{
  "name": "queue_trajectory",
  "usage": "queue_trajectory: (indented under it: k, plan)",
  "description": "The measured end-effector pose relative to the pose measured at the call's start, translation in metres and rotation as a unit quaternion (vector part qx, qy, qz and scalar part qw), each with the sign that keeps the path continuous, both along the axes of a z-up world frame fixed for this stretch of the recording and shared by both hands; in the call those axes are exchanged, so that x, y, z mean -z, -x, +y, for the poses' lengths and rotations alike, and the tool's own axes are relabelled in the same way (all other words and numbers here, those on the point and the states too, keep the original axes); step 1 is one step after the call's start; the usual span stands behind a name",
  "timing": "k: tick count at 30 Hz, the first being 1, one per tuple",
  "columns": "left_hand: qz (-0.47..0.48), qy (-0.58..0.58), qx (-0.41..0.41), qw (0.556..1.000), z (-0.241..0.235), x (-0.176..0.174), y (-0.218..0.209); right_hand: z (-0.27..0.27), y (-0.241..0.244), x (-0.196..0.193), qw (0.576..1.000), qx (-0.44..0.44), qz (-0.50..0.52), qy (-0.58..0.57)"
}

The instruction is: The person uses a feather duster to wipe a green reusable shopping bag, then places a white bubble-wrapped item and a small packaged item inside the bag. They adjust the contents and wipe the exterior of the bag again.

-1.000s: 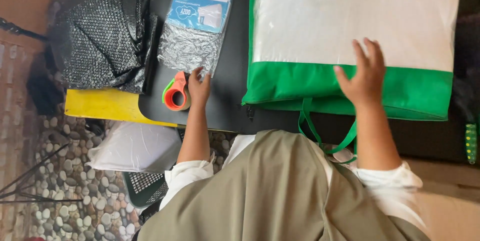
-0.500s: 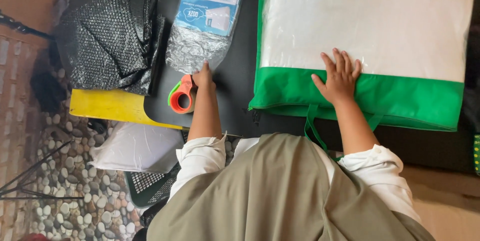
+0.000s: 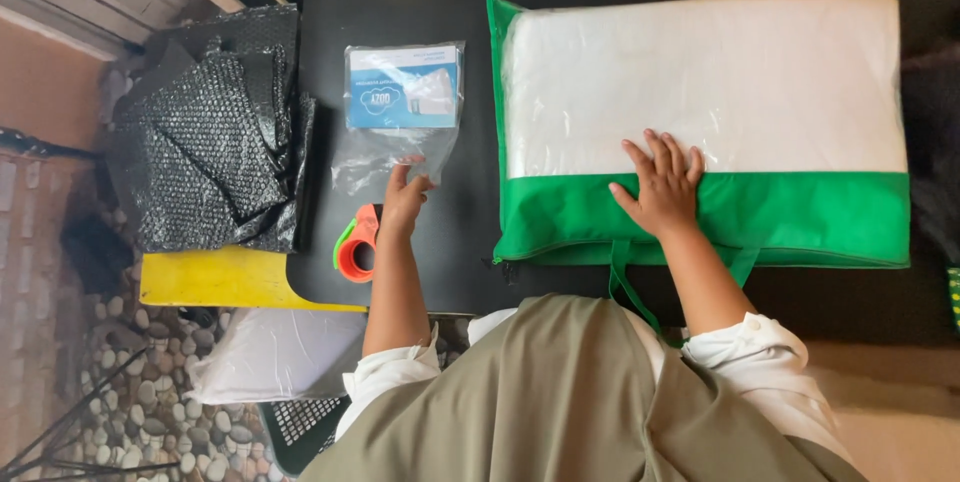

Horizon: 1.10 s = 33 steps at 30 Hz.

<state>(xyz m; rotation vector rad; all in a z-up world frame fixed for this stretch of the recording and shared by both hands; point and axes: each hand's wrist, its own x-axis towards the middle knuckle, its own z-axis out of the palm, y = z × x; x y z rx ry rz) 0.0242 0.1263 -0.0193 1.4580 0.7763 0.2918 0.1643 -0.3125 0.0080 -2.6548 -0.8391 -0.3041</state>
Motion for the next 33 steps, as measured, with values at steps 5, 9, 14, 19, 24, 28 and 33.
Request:
queue_trajectory:
  k: [5,9,14,19,24,28,33]
  plan:
    - [0.059,0.196,0.072,0.976,0.027,0.02,0.009,0.002,0.0,0.0,1.0,0.007,0.011,-0.002]
    - [0.097,0.192,0.091,0.972,0.039,-0.004,0.004,0.002,-0.001,0.0,1.0,0.008,-0.003,0.0]
    - [0.034,-0.021,0.125,0.991,0.045,-0.014,-0.008,0.002,-0.001,0.003,1.0,0.02,-0.005,0.008]
    - [0.133,-0.479,0.23,0.837,0.089,0.114,-0.021,0.003,0.001,0.0,1.0,0.026,-0.006,0.01]
    - [0.214,-0.603,0.248,0.727,0.089,0.118,-0.043,0.005,0.0,0.002,0.999,0.031,-0.009,0.02]
    - [0.231,-0.59,0.243,0.734,0.102,0.112,-0.074,0.004,0.001,0.0,0.999,0.033,0.0,0.022]
    - [0.312,-0.571,0.29,0.702,0.088,0.046,-0.087,0.003,0.002,0.0,1.0,0.028,-0.003,0.012]
